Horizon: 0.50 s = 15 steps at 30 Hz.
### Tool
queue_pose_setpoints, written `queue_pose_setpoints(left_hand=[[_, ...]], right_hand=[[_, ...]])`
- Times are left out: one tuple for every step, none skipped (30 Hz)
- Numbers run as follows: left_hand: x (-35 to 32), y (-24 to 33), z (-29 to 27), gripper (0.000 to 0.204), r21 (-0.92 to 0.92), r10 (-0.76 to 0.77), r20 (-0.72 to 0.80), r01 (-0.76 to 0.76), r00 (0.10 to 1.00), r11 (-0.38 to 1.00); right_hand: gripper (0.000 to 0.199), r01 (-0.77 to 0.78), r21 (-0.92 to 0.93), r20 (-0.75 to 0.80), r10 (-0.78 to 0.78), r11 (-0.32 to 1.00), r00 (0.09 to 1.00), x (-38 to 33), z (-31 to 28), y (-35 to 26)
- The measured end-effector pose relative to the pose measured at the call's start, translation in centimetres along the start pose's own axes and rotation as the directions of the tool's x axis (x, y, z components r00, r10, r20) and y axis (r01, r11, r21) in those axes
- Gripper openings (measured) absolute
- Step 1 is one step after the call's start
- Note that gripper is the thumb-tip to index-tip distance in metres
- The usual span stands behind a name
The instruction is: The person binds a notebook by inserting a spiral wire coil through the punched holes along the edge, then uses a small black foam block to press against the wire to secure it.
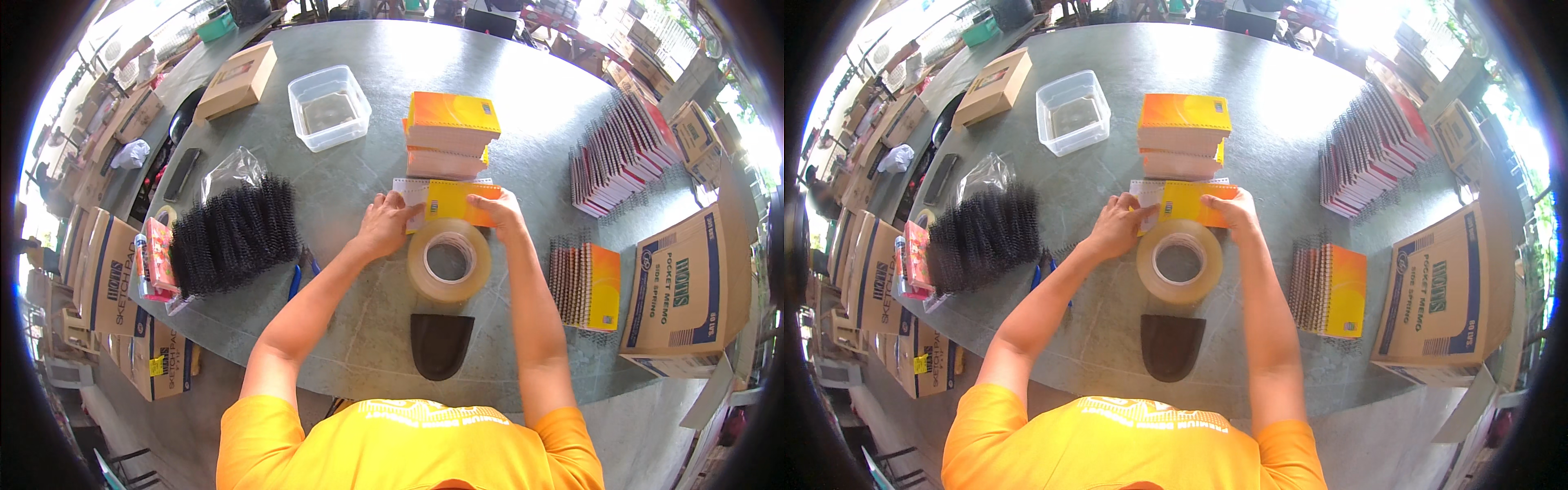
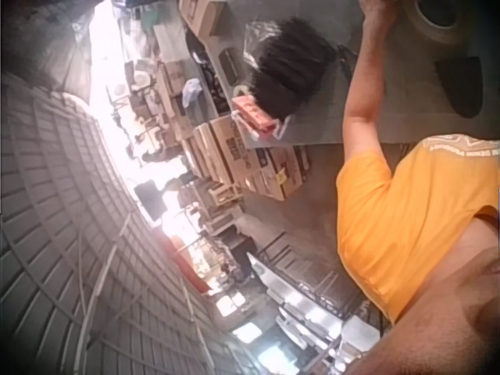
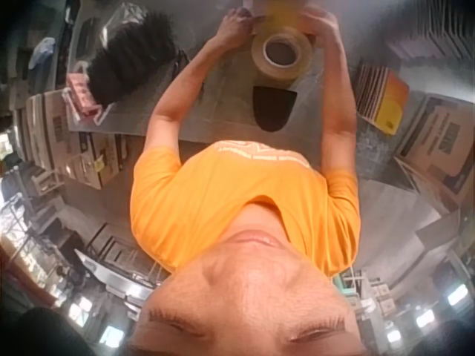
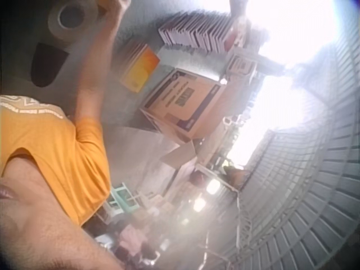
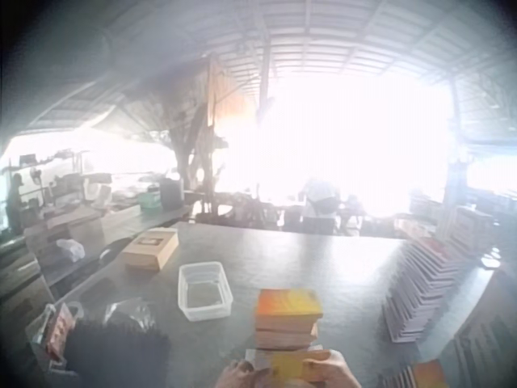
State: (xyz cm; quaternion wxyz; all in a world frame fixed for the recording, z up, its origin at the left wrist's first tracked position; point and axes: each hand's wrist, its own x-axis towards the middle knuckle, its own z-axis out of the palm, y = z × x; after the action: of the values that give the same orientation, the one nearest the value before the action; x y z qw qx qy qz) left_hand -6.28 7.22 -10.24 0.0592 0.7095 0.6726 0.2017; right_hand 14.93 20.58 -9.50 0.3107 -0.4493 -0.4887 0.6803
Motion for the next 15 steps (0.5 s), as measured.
queue_pose_setpoints(left_hand=[[-0.1,-0.2,0.0,0.042,-0.010,0.004,0.006,-0.004,1.000,1.000],[-0.1,-0.5,0.0,0.042,-0.019,0.010,0.009,-0.009,1.000,1.000],[0.0,-0.7,0.0,0.042,-0.029,0.016,0.013,-0.015,1.000,0.999],[0.3,-1.2,0.6,0.042,-0.093,-0.050,-0.029,0.047,0.998,0.995],[0.6,-1.7,1.0,0.042,-0.156,-0.118,-0.068,0.107,0.991,0.982],[0.6,-2.2,1.3,0.042,-0.220,-0.189,-0.102,0.163,0.977,0.962],[0.4,-2.7,1.7,0.042,-0.160,-0.161,-0.079,0.146,0.984,0.976],[0.6,-2.4,1.6,0.041,-0.108,-0.124,-0.050,0.118,0.991,0.987],[0.7,-2.1,1.6,0.041,-0.055,-0.090,-0.020,0.088,0.996,0.995],[0.8,-1.8,1.5,0.038,-0.066,-0.106,-0.003,0.105,0.994,0.992],[0.7,-1.3,1.0,0.036,-0.074,-0.123,0.010,0.123,0.992,0.990],[0.7,-0.9,0.7,0.034,-0.081,-0.140,0.023,0.142,0.990,0.987],[0.8,-0.6,0.8,0.034,-0.072,-0.135,0.027,0.136,0.991,0.988],[0.5,-0.6,0.8,0.034,-0.059,-0.136,0.028,0.137,0.990,0.989],[0.4,-0.6,0.8,0.035,-0.046,-0.135,0.030,0.137,0.990,0.990]], right_hand=[[0.034,0.004,0.002,-0.047,-0.004,1.000,0.999,-0.2,-0.1,0.1],[0.030,0.011,0.003,-0.095,-0.010,1.000,0.995,-0.5,-0.3,0.2],[0.027,0.018,0.005,-0.143,-0.017,1.000,0.990,-0.8,-0.5,0.3],[0.028,0.023,0.005,-0.147,-0.022,1.000,0.989,-1.0,-0.8,0.3],[0.028,0.029,0.008,-0.147,-0.027,1.000,0.989,-1.3,-0.8,0.3],[0.028,0.035,0.010,-0.146,-0.033,0.999,0.989,-1.4,-0.7,0.3],[0.029,0.042,0.020,-0.118,-0.039,0.999,0.992,-1.5,-0.5,0.2],[0.030,0.049,0.027,-0.104,-0.046,0.998,0.994,-1.4,-0.8,0.4],[0.031,0.056,0.035,-0.087,-0.053,0.998,0.995,-1.4,-1.0,0.5],[0.031,0.055,0.021,-0.105,-0.052,0.998,0.993,-1.4,-1.1,0.6],[0.031,0.056,0.008,-0.118,-0.055,0.998,0.992,-1.2,-1.0,0.6],[0.031,0.057,-0.005,-0.131,-0.057,0.998,0.990,-1.1,-1.0,0.6],[0.031,0.070,-0.010,-0.153,-0.071,0.997,0.986,-1.1,-1.0,0.8],[0.031,0.082,-0.015,-0.167,-0.084,0.996,0.982,-1.4,-0.5,0.9],[0.030,0.095,-0.021,-0.183,-0.097,0.995,0.978,-1.6,-0.2,1.0]])
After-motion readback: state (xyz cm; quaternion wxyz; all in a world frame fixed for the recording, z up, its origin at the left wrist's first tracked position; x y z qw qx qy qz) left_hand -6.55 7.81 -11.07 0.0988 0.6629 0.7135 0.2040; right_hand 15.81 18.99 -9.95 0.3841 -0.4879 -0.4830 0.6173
